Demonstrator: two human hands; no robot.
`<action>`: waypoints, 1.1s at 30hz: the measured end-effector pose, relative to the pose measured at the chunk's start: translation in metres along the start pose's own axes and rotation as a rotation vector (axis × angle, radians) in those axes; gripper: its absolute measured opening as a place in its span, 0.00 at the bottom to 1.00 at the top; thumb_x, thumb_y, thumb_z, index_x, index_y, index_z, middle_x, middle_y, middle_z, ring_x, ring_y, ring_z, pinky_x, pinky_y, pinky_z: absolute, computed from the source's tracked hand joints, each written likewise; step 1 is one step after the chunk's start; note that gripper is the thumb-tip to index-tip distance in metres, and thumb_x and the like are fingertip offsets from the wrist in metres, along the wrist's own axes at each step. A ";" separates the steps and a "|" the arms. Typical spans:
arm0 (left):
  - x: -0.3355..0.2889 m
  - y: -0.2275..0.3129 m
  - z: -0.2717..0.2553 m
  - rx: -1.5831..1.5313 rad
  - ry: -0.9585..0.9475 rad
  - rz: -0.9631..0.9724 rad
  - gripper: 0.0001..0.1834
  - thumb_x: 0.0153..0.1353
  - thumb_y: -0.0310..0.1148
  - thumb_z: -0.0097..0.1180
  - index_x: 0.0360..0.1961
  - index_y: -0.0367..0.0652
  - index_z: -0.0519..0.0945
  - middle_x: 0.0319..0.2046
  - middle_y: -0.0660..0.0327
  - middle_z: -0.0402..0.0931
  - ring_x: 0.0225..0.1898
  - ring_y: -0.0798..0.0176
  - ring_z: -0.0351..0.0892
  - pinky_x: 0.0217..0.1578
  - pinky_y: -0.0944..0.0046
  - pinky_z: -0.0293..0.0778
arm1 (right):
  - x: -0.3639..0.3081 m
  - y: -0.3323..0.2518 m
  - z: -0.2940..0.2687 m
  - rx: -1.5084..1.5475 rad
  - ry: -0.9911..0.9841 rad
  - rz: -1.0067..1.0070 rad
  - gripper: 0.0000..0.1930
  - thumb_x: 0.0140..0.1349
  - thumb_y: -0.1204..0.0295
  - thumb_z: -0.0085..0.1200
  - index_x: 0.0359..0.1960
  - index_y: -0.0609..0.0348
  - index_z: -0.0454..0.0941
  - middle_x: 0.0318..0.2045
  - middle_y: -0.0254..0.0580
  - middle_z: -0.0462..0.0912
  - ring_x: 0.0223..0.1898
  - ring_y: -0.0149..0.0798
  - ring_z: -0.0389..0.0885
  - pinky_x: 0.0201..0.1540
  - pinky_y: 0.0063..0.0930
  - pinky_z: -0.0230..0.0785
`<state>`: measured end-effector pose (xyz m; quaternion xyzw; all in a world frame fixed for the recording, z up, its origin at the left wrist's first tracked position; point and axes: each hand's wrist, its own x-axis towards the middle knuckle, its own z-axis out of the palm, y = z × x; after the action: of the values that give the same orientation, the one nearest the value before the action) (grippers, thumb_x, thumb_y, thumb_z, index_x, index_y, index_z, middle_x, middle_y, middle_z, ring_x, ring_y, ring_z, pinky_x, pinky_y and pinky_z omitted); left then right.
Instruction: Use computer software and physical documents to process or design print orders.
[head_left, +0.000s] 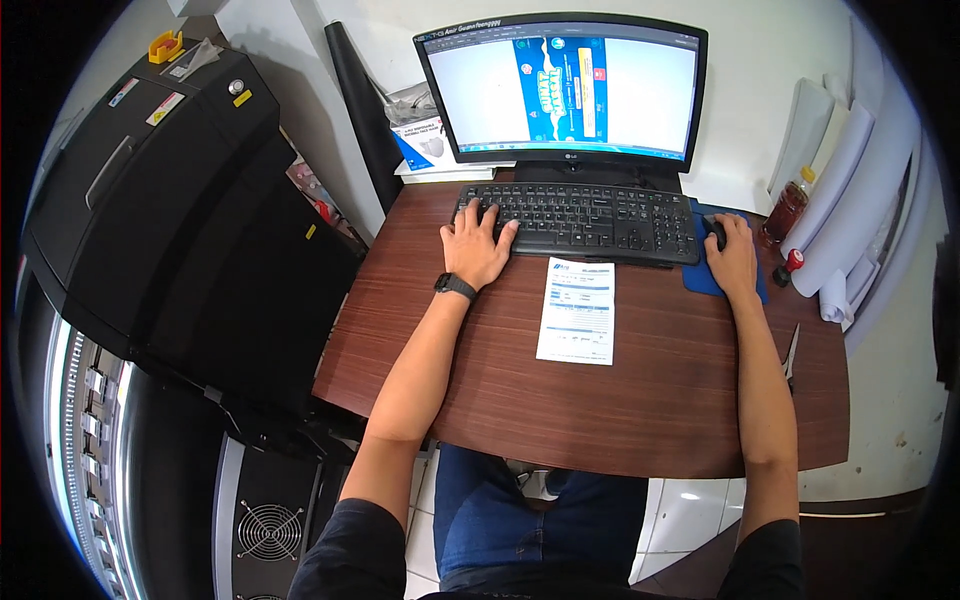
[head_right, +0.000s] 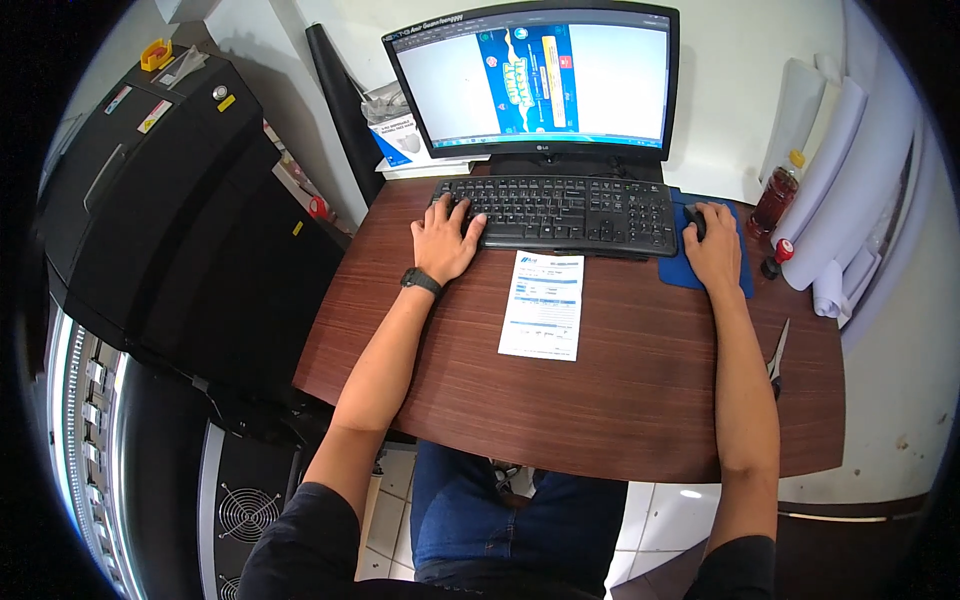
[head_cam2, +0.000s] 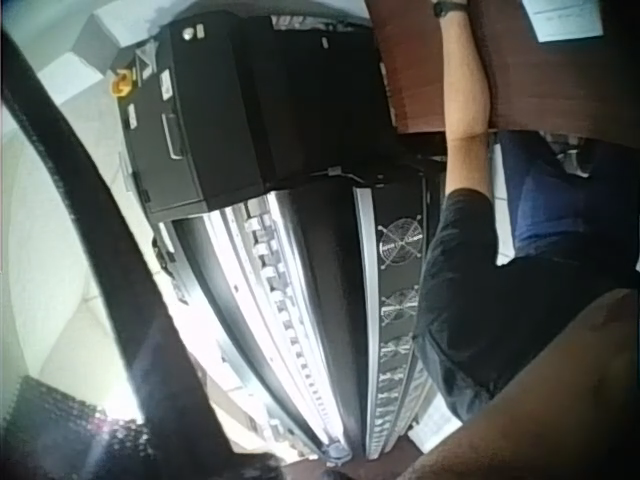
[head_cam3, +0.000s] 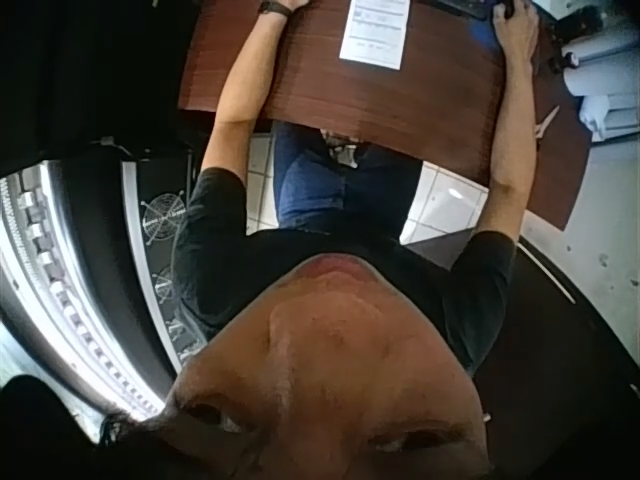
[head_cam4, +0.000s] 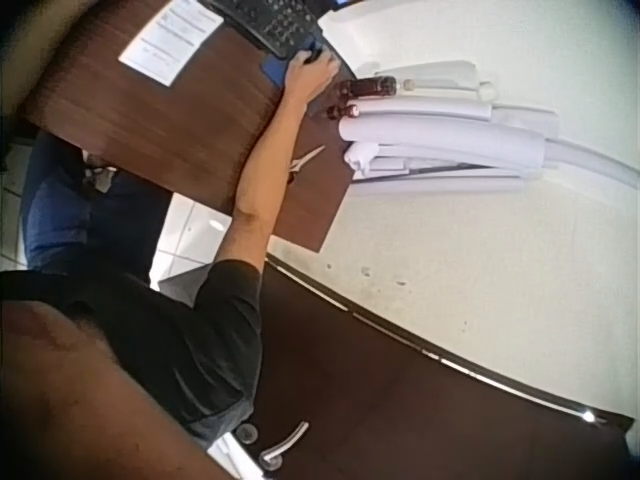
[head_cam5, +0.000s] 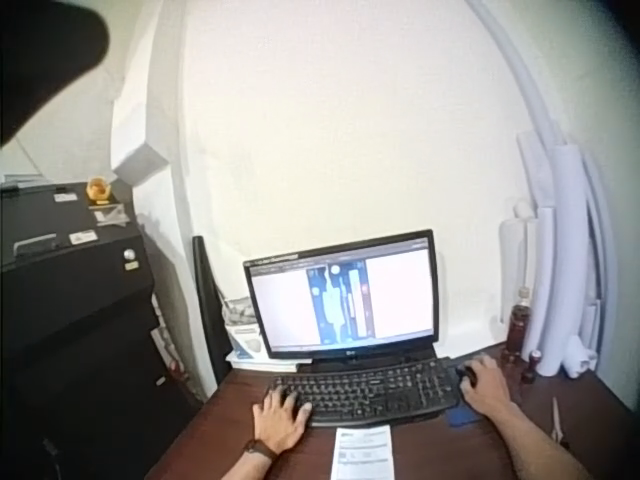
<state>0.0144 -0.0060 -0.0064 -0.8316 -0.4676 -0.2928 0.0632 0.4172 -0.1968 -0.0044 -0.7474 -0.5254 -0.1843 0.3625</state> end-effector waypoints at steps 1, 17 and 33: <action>0.000 0.001 0.001 0.015 -0.034 0.012 0.33 0.73 0.59 0.44 0.66 0.45 0.76 0.70 0.45 0.66 0.70 0.45 0.64 0.65 0.41 0.57 | 0.000 0.000 0.000 -0.004 0.003 0.003 0.19 0.62 0.70 0.56 0.55 0.61 0.80 0.55 0.51 0.78 0.58 0.56 0.76 0.61 0.45 0.69; -0.003 0.010 -0.004 -0.077 -0.048 -0.009 0.40 0.67 0.65 0.51 0.67 0.45 0.75 0.71 0.44 0.61 0.72 0.45 0.59 0.66 0.38 0.53 | -0.001 0.002 0.000 0.009 0.004 -0.004 0.20 0.62 0.69 0.56 0.55 0.61 0.79 0.54 0.50 0.78 0.58 0.55 0.76 0.61 0.44 0.70; -0.003 0.009 0.000 -0.087 0.026 -0.008 0.44 0.66 0.67 0.51 0.70 0.43 0.71 0.73 0.44 0.59 0.76 0.44 0.53 0.68 0.37 0.49 | -0.001 0.002 -0.001 0.007 0.000 -0.003 0.20 0.62 0.69 0.56 0.56 0.60 0.79 0.54 0.50 0.78 0.57 0.55 0.76 0.61 0.45 0.70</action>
<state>0.0206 -0.0139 -0.0065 -0.8279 -0.4569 -0.3239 0.0320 0.4186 -0.1984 -0.0054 -0.7453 -0.5273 -0.1831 0.3646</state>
